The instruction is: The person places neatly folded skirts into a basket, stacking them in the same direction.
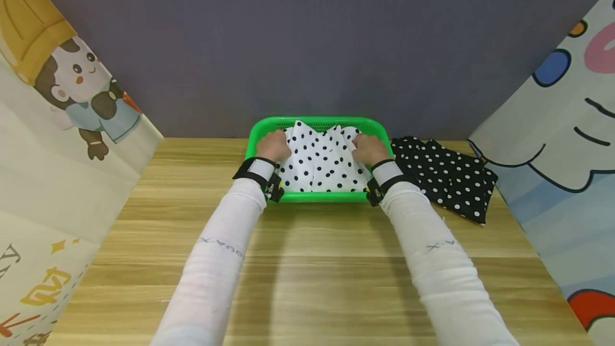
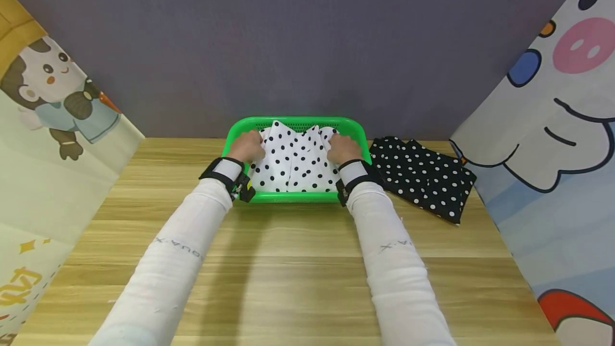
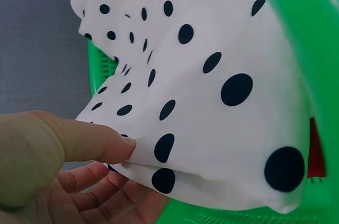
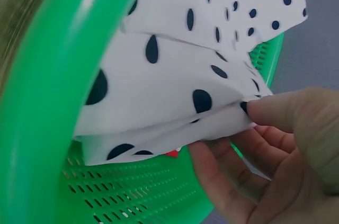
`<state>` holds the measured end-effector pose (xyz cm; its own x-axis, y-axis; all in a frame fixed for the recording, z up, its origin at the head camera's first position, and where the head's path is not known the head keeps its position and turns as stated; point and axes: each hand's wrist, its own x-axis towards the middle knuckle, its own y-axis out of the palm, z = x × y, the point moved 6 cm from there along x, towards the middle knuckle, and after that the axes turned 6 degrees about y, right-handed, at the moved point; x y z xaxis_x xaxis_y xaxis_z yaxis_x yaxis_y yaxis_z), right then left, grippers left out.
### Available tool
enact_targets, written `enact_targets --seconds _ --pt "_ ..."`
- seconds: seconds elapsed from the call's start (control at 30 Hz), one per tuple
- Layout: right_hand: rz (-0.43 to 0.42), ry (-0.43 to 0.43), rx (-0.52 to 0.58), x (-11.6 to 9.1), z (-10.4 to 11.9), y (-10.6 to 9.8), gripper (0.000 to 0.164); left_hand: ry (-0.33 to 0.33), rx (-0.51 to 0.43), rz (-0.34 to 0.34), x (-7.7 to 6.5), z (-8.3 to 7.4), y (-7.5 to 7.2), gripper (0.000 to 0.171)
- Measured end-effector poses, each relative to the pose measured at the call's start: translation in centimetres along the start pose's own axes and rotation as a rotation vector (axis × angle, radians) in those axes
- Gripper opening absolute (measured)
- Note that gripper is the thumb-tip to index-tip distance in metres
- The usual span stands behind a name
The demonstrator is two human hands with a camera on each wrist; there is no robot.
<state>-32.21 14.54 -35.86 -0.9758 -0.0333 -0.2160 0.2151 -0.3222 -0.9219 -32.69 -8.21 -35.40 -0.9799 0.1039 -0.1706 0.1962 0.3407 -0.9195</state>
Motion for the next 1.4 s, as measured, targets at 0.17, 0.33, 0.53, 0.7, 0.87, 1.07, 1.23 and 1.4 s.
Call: enact_targets --seconds 0.17,0.33,0.53,0.7,0.87,1.07,1.23,1.4 --pt "0.067 0.007 0.013 -0.2 0.1 0.7 0.017 -0.006 0.011 0.012 0.0 0.0 0.4 0.019" --pt "0.088 0.014 0.024 -0.4 0.1 0.9 0.008 0.001 0.007 0.007 -0.1 -0.1 0.5 0.022" --pt "0.131 0.004 0.02 -0.7 0.3 0.9 0.019 0.016 0.02 0.022 -0.3 -0.3 0.3 0.033" --pt "0.199 0.052 0.018 -1.1 0.1 1.1 0.027 0.027 0.019 0.061 -0.3 -0.1 0.5 0.03" --pt "0.289 0.082 -0.006 -1.4 -0.4 1.7 0.052 0.023 -0.014 0.168 -0.2 0.6 1.1 0.031" --pt "0.381 0.089 0.048 -1.6 -0.7 2.1 0.06 0.034 -0.045 0.279 -0.8 0.7 1.3 0.046" --pt "0.339 0.031 0.062 -1.5 -1.3 1.7 0.058 0.059 -0.023 0.274 -1.2 0.6 0.9 0.04" --pt "0.105 -0.045 0.016 -1.4 -2.4 -0.4 0.046 0.088 0.048 0.191 -1.7 0.6 0.0 0.023"
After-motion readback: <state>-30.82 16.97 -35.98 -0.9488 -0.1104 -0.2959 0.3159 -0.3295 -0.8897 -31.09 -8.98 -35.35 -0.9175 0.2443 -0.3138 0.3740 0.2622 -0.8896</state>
